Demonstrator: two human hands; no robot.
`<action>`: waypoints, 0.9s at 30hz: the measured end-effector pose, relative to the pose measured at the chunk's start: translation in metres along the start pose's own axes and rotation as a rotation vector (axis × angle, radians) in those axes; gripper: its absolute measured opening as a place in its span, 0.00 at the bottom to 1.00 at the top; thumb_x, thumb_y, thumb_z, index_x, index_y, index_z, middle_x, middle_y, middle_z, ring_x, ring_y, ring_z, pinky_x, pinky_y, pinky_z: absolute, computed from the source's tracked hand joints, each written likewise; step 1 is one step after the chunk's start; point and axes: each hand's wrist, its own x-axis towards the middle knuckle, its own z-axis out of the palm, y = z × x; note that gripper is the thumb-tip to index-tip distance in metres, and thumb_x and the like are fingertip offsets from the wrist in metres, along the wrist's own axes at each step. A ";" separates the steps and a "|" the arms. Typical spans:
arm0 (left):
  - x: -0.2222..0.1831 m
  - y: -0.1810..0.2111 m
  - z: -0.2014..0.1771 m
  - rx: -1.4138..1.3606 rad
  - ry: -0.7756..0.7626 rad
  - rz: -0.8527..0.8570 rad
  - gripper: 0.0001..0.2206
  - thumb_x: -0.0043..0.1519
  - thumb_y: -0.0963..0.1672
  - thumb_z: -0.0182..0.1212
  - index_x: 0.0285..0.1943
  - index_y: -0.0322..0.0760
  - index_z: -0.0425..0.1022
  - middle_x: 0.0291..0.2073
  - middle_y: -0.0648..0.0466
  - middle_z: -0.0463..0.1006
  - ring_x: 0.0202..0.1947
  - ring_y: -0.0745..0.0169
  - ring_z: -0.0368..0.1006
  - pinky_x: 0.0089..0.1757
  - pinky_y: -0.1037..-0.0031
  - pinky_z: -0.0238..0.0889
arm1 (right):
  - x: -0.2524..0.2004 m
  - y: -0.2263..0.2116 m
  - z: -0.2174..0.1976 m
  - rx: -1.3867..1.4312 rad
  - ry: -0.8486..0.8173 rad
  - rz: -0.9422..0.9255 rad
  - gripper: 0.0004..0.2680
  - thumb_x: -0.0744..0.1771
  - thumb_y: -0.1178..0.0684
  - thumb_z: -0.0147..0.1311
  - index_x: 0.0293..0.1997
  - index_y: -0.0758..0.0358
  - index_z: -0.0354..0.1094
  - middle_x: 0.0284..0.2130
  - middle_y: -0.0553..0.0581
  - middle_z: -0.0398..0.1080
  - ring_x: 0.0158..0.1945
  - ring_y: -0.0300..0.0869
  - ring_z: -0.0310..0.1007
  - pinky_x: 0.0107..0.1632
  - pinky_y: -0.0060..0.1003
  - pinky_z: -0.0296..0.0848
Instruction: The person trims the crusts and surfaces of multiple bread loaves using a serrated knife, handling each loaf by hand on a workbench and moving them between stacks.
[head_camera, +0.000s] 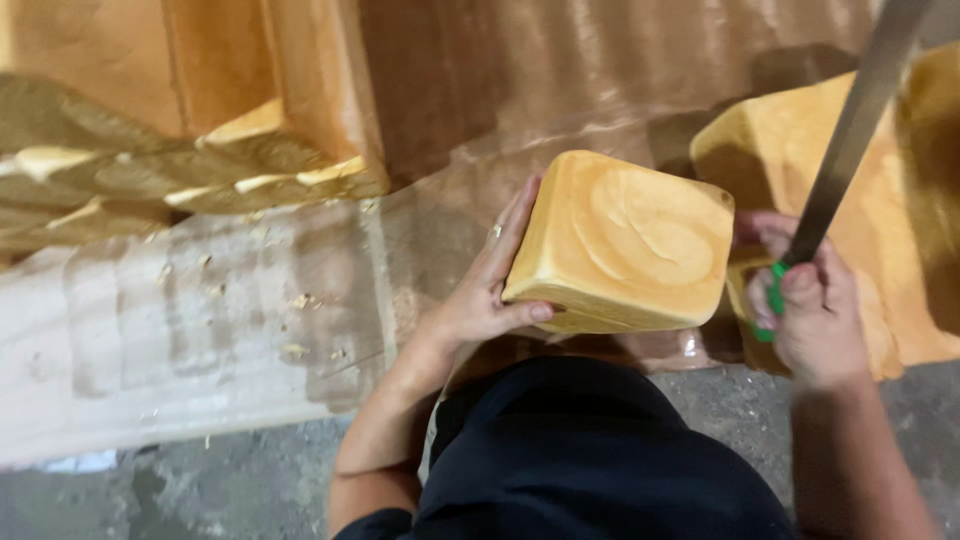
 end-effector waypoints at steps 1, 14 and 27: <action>-0.001 -0.009 0.006 0.058 -0.011 -0.005 0.54 0.59 0.59 0.67 0.86 0.35 0.36 0.83 0.41 0.38 0.84 0.44 0.34 0.77 0.55 0.32 | -0.001 -0.004 0.004 0.089 -0.026 -0.016 0.29 0.68 0.30 0.52 0.69 0.65 0.58 0.47 0.47 0.69 0.23 0.27 0.57 0.24 0.23 0.55; -0.018 0.031 0.001 0.033 -0.024 0.154 0.64 0.49 0.61 0.76 0.86 0.42 0.31 0.80 0.38 0.37 0.81 0.37 0.36 0.75 0.49 0.35 | -0.003 -0.041 0.030 0.205 -0.182 0.047 0.28 0.68 0.39 0.58 0.72 0.67 0.53 0.63 0.56 0.66 0.26 0.23 0.58 0.27 0.20 0.59; -0.031 0.067 -0.025 -0.179 0.213 0.151 0.39 0.43 0.50 0.86 0.63 0.51 0.65 0.71 0.44 0.55 0.71 0.46 0.54 0.66 0.55 0.59 | 0.008 -0.031 -0.033 -1.253 -0.303 -0.486 0.21 0.64 0.27 0.46 0.27 0.57 0.68 0.12 0.48 0.64 0.12 0.37 0.58 0.17 0.39 0.57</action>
